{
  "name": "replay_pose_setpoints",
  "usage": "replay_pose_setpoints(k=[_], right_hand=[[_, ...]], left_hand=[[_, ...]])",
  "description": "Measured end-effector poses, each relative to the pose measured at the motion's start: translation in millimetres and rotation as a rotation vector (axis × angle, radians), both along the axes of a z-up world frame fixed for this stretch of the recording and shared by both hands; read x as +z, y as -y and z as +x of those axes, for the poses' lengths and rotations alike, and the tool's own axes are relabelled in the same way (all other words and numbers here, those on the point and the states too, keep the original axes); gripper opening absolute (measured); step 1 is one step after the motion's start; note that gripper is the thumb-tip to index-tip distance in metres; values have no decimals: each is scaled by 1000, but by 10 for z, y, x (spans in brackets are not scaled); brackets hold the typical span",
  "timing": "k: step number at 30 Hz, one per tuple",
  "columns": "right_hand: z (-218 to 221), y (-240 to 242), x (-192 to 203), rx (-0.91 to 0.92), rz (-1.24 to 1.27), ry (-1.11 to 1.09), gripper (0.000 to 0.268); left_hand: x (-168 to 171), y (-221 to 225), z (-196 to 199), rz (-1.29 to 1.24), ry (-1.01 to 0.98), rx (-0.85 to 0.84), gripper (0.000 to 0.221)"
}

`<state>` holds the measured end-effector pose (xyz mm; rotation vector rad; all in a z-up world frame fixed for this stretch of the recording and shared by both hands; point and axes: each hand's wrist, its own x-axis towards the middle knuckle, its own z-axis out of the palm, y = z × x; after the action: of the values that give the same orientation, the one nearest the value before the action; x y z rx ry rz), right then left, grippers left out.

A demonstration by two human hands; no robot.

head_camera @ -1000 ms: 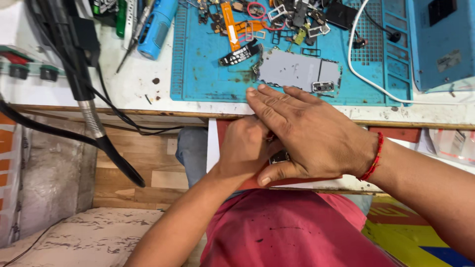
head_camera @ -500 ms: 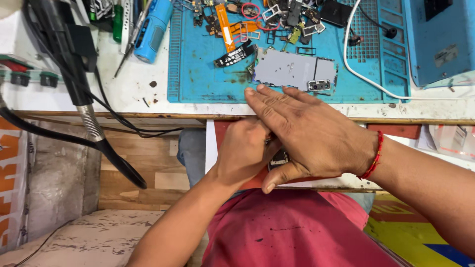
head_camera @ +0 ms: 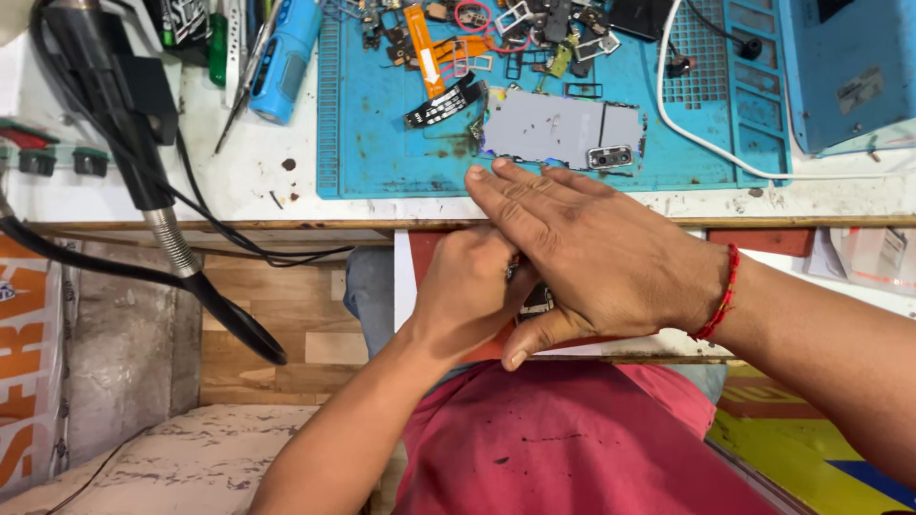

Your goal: The person uses a thin metal tool to pry the screen off a mobile phone, removes the internal components, and uses a screwdriver to work on the motherboard and internal chassis.

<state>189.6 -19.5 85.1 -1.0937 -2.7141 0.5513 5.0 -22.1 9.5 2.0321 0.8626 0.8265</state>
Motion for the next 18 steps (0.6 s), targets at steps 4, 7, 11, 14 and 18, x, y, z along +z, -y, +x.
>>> replay_pose_setpoints(k=[4,7,11,14,18], right_hand=[[-13,-30,6,-11,44,-32,137],[32,4,-15,3,1,-31,136],[-15,-37,2,-11,-2,-16,136],[12,-11,-13,-13,5,-24,135],[-12,5,-17,-16,7,-38,134]], left_hand=[[104,1,35,105,100,-41,22],[95,12,50,4,93,-21,20],[84,-12,42,78,-1,57,18],[56,22,14,6,22,-58,11],[108,18,46,118,81,91,21]])
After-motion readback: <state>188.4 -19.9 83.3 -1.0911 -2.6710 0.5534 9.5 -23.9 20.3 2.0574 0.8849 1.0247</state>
